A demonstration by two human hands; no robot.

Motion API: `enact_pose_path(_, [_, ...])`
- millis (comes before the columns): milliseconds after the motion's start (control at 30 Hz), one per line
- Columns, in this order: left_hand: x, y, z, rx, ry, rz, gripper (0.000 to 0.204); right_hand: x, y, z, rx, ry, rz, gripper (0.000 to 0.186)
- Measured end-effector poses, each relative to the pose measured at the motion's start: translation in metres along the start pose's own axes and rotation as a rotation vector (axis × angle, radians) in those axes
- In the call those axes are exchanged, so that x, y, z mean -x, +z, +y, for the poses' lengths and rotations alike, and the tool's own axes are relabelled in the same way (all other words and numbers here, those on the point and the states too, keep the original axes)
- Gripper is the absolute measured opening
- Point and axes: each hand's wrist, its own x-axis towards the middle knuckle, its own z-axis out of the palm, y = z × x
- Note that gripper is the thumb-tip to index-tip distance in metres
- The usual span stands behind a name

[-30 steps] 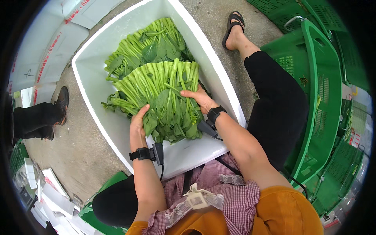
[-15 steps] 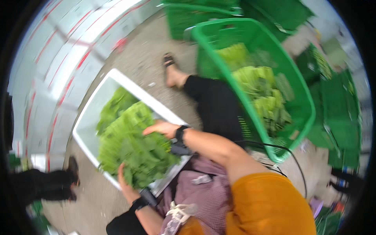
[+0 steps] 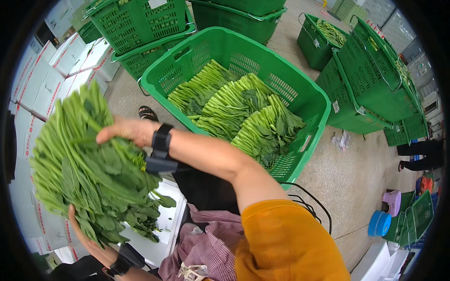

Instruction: Sort and pack leafy green vegetables from a white styrofoam container into a green plastic crate.

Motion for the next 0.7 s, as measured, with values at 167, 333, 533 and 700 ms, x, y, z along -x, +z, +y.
enact_pose_path(167, [-0.006,0.097,-0.011,0.049,-0.146,-0.342,0.039,0.070,-0.051,-0.093,0.161,-0.370,0.081,0.048])
enact_pose_path(333, [-0.011,0.177,-0.082,-0.064,-0.429,-0.672,0.036,0.177,-0.123,-0.125,0.129,-0.340,0.540,0.039])
enact_pose_path(533, [0.004,0.223,-0.176,-0.002,-0.734,-0.875,0.048,0.283,-0.179,-0.094,0.009,-0.377,0.834,0.060])
enact_pose_path(700, [0.015,0.225,-0.241,-0.094,-1.063,-0.842,0.044,0.331,-0.208,-0.052,-0.021,-0.306,0.947,0.070])
